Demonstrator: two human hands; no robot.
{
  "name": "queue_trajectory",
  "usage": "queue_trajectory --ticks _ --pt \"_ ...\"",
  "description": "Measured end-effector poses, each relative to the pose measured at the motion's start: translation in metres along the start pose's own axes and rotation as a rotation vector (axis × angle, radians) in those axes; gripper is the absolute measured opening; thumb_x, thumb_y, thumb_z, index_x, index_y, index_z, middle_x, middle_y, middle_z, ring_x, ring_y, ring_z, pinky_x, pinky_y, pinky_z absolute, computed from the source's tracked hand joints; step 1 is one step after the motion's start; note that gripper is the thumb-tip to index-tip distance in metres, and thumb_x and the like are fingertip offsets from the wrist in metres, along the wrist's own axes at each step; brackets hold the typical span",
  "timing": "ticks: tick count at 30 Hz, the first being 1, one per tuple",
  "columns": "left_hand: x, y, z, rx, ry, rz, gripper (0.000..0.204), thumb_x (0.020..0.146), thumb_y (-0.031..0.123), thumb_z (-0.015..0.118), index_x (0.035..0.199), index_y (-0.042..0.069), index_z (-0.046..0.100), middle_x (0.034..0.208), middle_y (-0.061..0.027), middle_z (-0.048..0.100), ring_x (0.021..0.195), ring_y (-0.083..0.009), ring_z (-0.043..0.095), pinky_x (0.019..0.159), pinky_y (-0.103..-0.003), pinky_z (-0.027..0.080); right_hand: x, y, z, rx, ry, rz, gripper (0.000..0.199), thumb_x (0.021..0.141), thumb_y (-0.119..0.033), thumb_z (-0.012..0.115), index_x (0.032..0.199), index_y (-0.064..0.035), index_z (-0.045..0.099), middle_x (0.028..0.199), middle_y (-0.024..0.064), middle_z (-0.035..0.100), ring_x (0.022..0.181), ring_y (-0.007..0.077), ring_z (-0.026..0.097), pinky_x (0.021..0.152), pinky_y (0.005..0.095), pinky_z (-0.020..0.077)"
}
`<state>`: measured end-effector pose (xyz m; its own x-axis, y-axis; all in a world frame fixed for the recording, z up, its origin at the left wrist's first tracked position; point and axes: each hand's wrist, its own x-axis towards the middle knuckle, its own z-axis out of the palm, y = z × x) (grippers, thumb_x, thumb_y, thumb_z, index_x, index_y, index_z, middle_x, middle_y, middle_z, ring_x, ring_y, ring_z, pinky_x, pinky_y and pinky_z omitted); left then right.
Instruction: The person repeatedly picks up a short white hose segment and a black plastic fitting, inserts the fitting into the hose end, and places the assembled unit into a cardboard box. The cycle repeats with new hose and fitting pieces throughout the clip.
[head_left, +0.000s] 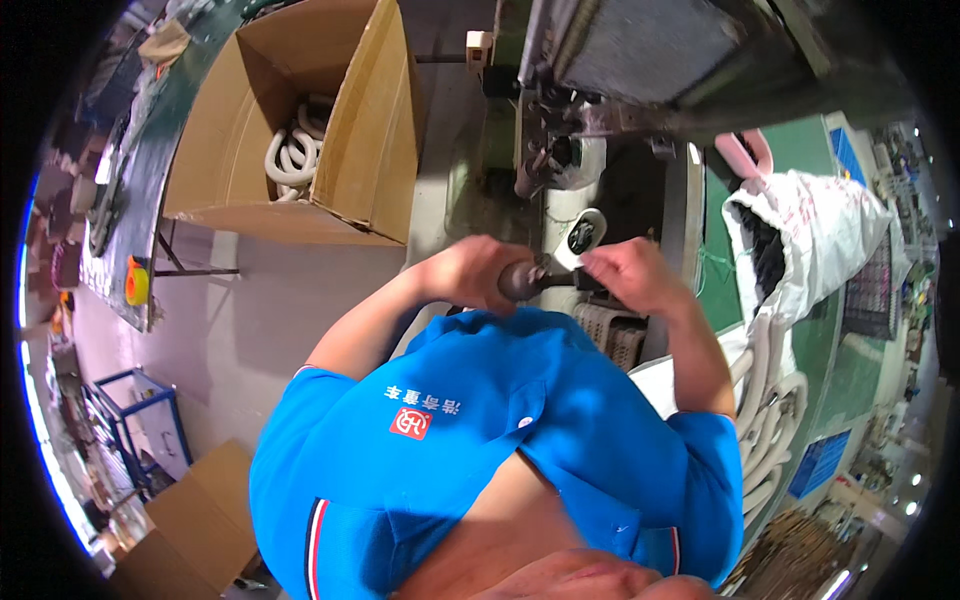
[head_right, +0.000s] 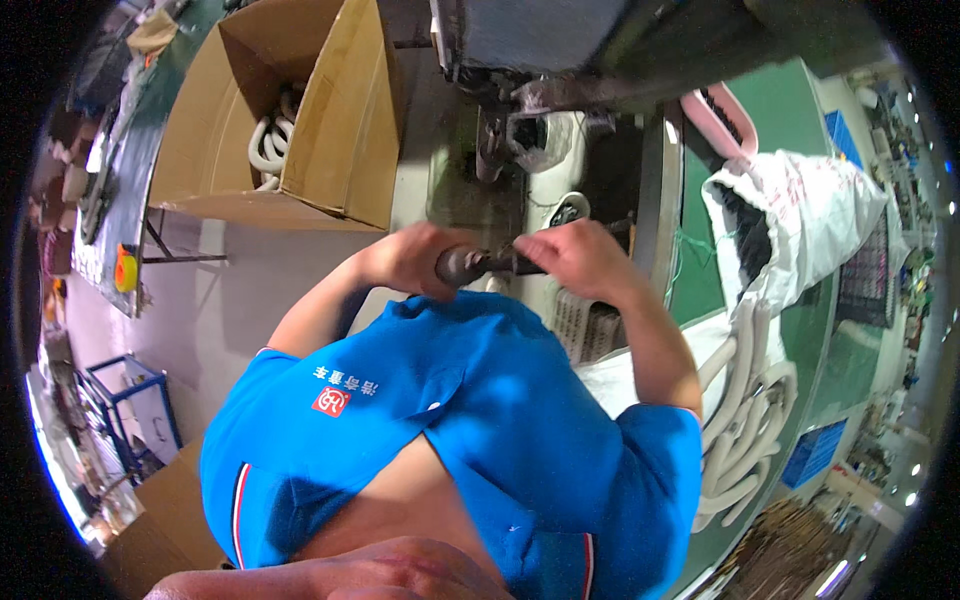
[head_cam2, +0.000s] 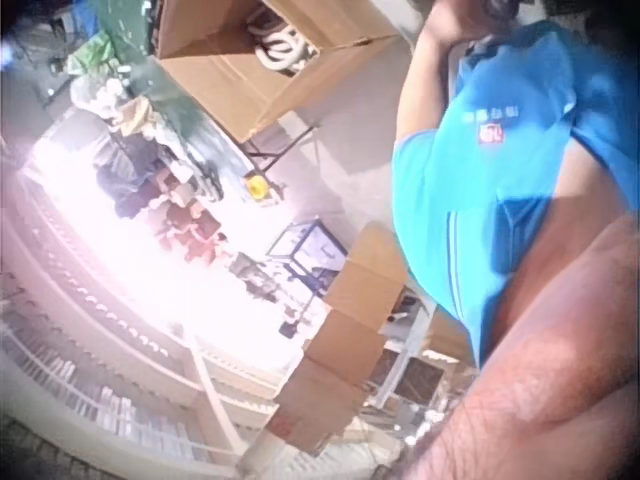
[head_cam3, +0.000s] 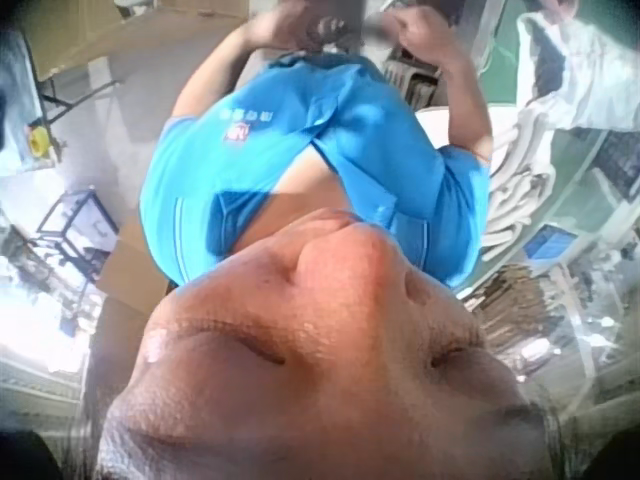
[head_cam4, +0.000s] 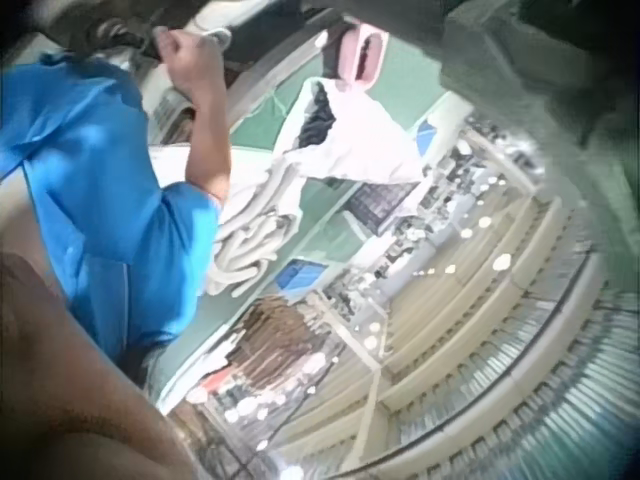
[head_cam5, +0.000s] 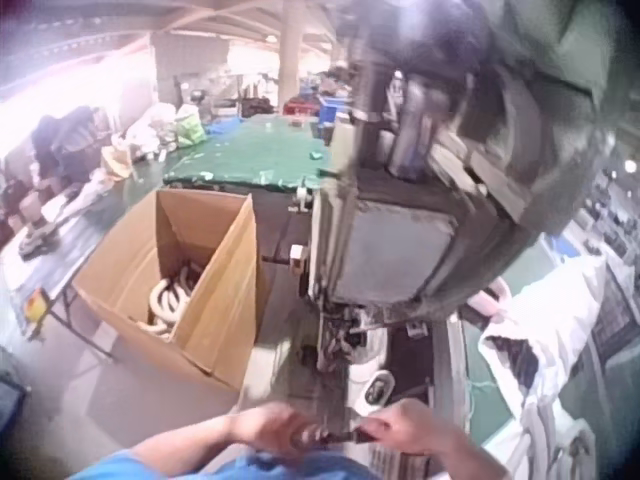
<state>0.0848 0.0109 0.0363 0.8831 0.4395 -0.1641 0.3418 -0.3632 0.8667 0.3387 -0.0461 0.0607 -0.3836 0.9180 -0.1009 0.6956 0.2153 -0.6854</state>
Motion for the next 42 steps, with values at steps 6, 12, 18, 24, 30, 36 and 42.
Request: queue_trajectory --ticks 6,12,18,24,30,36,42 --pt "-0.001 0.003 -0.003 0.361 0.252 0.271 0.04 0.058 0.018 0.075 0.093 0.009 0.056 0.078 -0.012 0.061 0.073 -0.0318 0.061 0.064 -0.039 0.051 -0.05 -0.006 -0.021 0.362 0.116 0.168 0.041 0.093 -0.027 0.052 0.068 0.0045 0.055 0.048 0.008 0.034 0.05 0.0085 0.03 0.045 0.0299 0.0297" --pt "0.0 0.034 0.017 0.583 0.287 0.219 0.033 0.059 0.019 0.07 0.084 0.009 0.051 0.072 -0.0081 0.057 0.068 -0.0278 0.061 0.057 -0.039 0.049 -0.057 -0.021 -0.003 0.298 0.236 0.189 0.042 0.093 -0.026 0.051 0.063 0.0038 0.052 0.046 0.0128 0.038 0.043 0.0116 0.035 0.042 0.0333 0.0308" --pt "0.001 0.048 0.04 0.638 0.274 0.229 0.022 0.063 0.009 0.06 0.082 0.007 0.049 0.069 -0.0083 0.056 0.064 -0.0276 0.06 0.053 -0.038 0.048 -0.04 -0.023 0.033 0.36 0.234 0.016 0.036 0.092 -0.021 0.05 0.066 0.0031 0.056 0.057 0.0227 0.052 0.051 0.037 0.055 0.047 0.0393 0.0407" --pt "-0.011 0.055 0.01 0.666 0.378 0.259 0.04 0.054 0.016 0.071 0.09 0.01 0.054 0.072 -0.0053 0.056 0.066 -0.0255 0.06 0.057 -0.036 0.049 -0.025 -0.031 0.019 0.423 0.196 -0.043 0.032 0.093 -0.02 0.048 0.073 0.0024 0.056 0.063 0.0233 0.054 0.057 0.0384 0.055 0.05 0.0394 0.0417" --pt "-0.064 0.076 -0.04 1.151 0.452 0.216 0.034 0.059 0.015 0.069 0.091 0.014 0.059 0.075 -0.0009 0.054 0.067 -0.0194 0.058 0.057 -0.033 0.046 -0.007 -0.039 0.013 0.716 0.087 -0.119 0.032 0.096 -0.029 0.044 0.084 -0.0008 0.053 0.059 0.0105 0.046 0.052 0.0188 0.046 0.049 0.0301 0.0376" --pt "-0.13 0.106 -0.091 1.46 1.017 0.186 0.029 0.061 0.006 0.065 0.089 0.011 0.062 0.075 -0.0037 0.057 0.063 -0.0197 0.058 0.054 -0.03 0.046 0.019 -0.031 0.01 0.964 0.197 -0.206 0.028 0.097 -0.028 0.043 0.089 -0.0037 0.052 0.059 -0.0028 0.042 0.049 0.0022 0.034 0.043 0.0181 0.0258" --pt "-0.148 0.0 -0.165 1.579 1.123 -0.122 0.037 0.067 0.005 0.062 0.103 0.013 0.056 0.086 -0.0037 0.058 0.075 -0.0223 0.058 0.065 -0.034 0.048 -0.001 0.008 0.021 0.972 0.437 0.045 0.027 0.094 -0.023 0.049 0.073 -0.0067 0.053 0.051 -0.0055 0.037 0.042 0.0012 0.028 0.039 0.0182 0.0179"
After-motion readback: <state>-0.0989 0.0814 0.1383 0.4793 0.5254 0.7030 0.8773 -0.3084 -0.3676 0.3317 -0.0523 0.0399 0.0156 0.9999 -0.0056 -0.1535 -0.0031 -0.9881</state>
